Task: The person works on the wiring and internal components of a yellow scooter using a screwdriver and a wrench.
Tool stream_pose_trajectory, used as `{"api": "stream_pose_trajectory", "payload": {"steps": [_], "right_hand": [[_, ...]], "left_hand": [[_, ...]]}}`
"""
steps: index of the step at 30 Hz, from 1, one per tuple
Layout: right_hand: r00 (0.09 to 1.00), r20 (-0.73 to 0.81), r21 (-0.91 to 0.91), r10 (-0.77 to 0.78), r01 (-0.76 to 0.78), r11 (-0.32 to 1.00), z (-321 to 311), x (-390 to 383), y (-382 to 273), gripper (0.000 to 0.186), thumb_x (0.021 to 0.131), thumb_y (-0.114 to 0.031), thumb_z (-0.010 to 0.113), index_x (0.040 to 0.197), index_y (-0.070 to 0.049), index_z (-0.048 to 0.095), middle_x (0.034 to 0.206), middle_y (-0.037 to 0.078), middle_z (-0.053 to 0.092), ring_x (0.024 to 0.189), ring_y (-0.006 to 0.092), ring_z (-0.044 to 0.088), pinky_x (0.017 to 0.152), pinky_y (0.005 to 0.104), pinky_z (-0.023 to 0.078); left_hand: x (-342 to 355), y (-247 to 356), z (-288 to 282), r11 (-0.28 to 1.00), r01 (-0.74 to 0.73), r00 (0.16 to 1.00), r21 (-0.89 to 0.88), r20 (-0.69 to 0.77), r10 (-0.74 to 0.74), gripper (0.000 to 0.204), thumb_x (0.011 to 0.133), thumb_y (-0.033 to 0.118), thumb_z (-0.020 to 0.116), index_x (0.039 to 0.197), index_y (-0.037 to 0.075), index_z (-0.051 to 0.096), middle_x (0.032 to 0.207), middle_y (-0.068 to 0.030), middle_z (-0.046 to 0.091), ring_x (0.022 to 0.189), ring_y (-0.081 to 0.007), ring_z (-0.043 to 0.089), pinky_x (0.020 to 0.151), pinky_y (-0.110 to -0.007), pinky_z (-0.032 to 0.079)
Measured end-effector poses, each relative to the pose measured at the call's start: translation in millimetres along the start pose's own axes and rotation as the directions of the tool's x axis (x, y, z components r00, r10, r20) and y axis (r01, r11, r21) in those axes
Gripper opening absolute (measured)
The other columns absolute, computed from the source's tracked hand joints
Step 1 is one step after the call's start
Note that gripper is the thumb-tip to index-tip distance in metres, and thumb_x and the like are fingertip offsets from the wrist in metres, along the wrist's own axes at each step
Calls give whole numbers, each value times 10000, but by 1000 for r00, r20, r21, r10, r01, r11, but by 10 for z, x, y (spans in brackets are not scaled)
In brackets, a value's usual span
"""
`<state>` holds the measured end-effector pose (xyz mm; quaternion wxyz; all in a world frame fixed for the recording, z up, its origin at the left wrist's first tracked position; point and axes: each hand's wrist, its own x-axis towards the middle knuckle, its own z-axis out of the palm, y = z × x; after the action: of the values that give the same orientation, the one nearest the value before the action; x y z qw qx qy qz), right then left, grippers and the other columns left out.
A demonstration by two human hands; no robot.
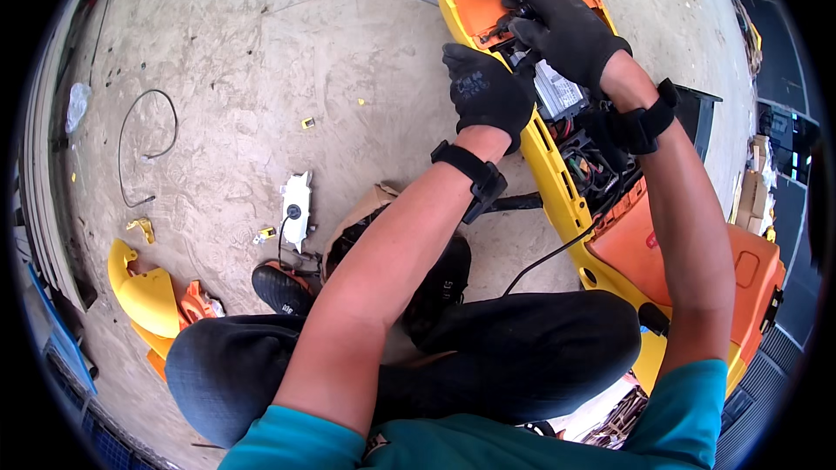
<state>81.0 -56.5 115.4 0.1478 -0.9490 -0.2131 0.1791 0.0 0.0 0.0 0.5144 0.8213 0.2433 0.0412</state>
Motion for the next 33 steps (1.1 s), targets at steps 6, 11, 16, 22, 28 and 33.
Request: {"api": "stream_pose_trajectory", "payload": {"steps": [6,11,16,22,28,33], "right_hand": [[951,-97,-267,-295,260,928,1,-65,11,326,837,-103,650,1149,-51,572,1062,148,609,949,334,610,834,394,492],[877,-63,-381,-477,420,824,-55,-41,-43,330,816,-108,651,1138,-73,590,1054,129,616,977,331,576,855,414,472],[859,25,-457,-511,464,759,-147,26,-30,302,799,-109,627,1099,-80,611,1056,104,630,996,327,564,863,410,469],[838,42,-531,-544,480,698,-151,51,-42,226,790,-87,597,1014,-92,630,990,93,630,989,307,576,849,397,480],[803,123,-496,-582,558,665,-203,80,-9,330,786,-20,604,1112,-56,574,1050,119,613,982,342,556,845,415,475],[908,69,-342,-414,411,845,-157,65,-60,205,838,-156,609,1017,-57,620,970,151,655,924,344,617,795,407,490]], "left_hand": [[-37,-42,57,1000,14,1000,16,-9,-14,751,748,369,755,1139,-122,343,1007,-272,566,857,-376,640,723,-424,523],[-25,-33,67,1000,-8,999,29,-32,9,755,746,376,755,1130,-128,345,992,-268,571,840,-370,643,714,-421,525],[-16,-17,68,1000,-12,999,21,-36,13,766,748,385,751,1137,-134,342,1002,-271,566,847,-372,641,721,-422,525],[-9,-43,56,996,-41,998,80,-51,46,827,765,414,725,1178,-175,317,1051,-292,547,896,-384,630,757,-422,522],[2,-48,79,995,-56,997,87,-43,60,870,770,427,717,1206,-199,298,1066,-297,544,906,-388,630,765,-419,522],[8,9,2,997,-23,1000,76,-19,24,841,766,420,723,1191,-180,315,1052,-284,553,899,-384,633,767,-424,519]]}}
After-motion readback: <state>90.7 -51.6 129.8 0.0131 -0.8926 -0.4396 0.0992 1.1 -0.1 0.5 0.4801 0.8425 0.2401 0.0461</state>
